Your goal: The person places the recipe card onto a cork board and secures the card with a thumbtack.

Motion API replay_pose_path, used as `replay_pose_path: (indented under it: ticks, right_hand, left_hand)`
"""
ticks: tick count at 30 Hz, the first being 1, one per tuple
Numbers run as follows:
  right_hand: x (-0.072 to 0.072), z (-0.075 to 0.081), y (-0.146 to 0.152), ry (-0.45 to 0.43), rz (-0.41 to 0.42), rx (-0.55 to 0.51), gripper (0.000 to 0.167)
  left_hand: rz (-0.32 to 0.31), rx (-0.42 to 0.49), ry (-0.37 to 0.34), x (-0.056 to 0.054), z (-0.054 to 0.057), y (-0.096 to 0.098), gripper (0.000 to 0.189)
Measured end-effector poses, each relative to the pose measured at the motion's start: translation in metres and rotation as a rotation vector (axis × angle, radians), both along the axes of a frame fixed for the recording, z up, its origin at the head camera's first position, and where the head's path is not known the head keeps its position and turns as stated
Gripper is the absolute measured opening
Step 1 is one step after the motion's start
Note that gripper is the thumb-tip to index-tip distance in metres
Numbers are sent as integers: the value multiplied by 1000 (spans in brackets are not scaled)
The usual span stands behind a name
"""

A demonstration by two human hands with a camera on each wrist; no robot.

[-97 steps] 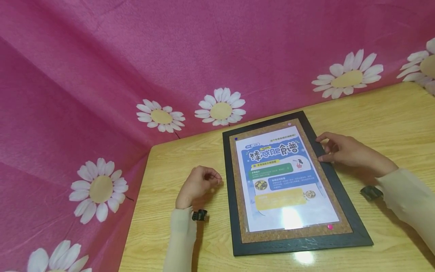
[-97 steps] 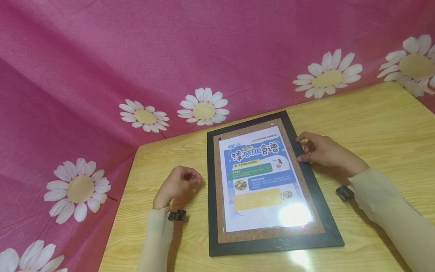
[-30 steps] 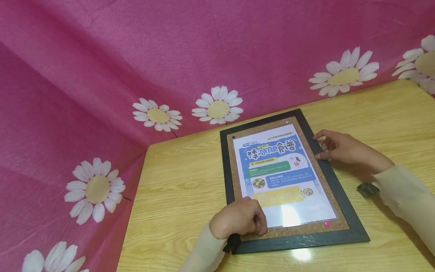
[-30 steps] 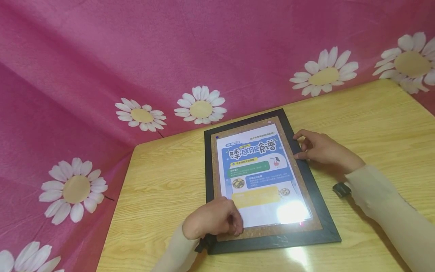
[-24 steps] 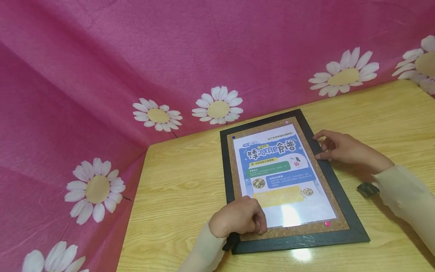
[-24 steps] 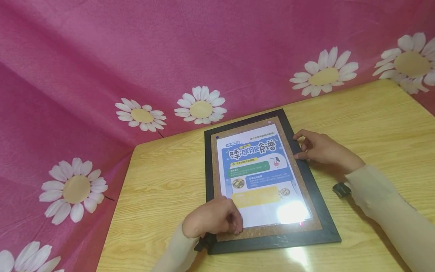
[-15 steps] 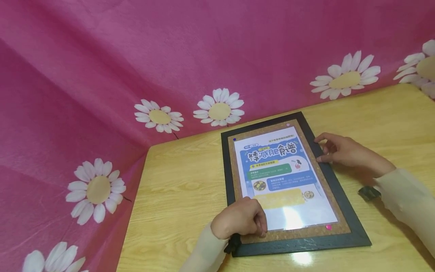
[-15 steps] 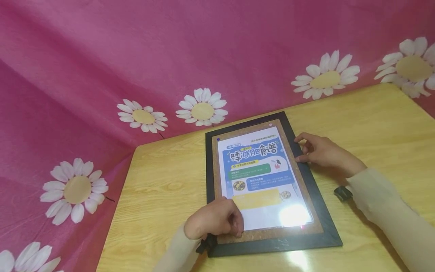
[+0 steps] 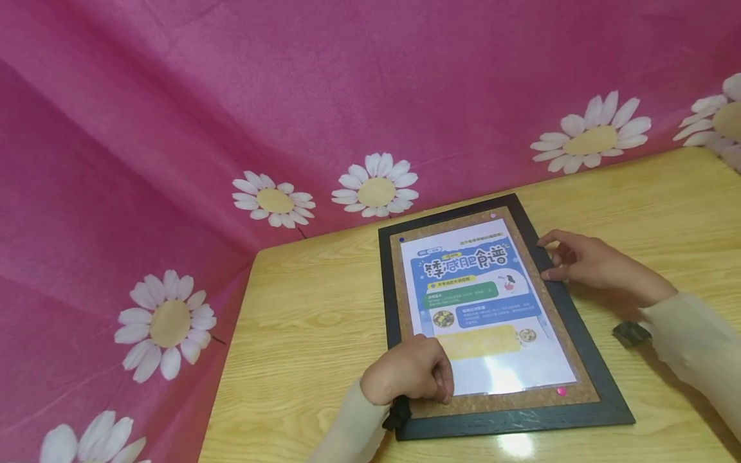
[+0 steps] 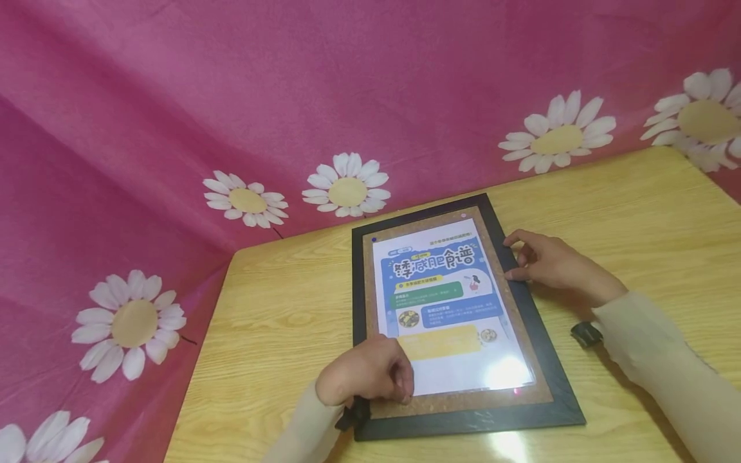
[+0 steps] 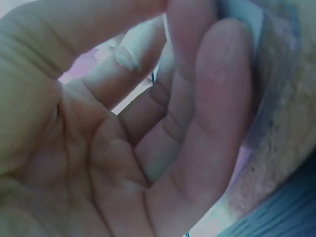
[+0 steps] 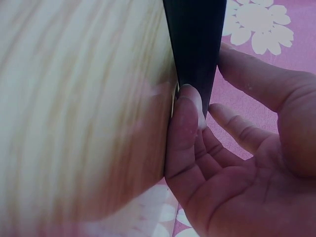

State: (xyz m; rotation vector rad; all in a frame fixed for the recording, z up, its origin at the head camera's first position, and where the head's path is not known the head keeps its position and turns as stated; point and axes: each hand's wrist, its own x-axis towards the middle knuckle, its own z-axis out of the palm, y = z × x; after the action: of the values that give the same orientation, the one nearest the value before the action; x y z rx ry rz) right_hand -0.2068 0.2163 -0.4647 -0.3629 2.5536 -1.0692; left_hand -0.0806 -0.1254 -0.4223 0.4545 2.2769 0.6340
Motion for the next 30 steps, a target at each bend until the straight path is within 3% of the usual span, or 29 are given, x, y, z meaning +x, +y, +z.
replay_pose_path:
  ticks: [7,25,30]
  right_hand:
    - [1,-1,-1,-5,-3,-2,60]
    - [1,1,-2,-16,-6,-17,60]
    - [-1,0,-1,9,16,-16,60]
  left_hand:
    - [34,13,-5,0,-1,-1,22]
    - [-9,4,-53,-3,1,-3,28]
    - [-14,1,-25,-1,2,-3,27]
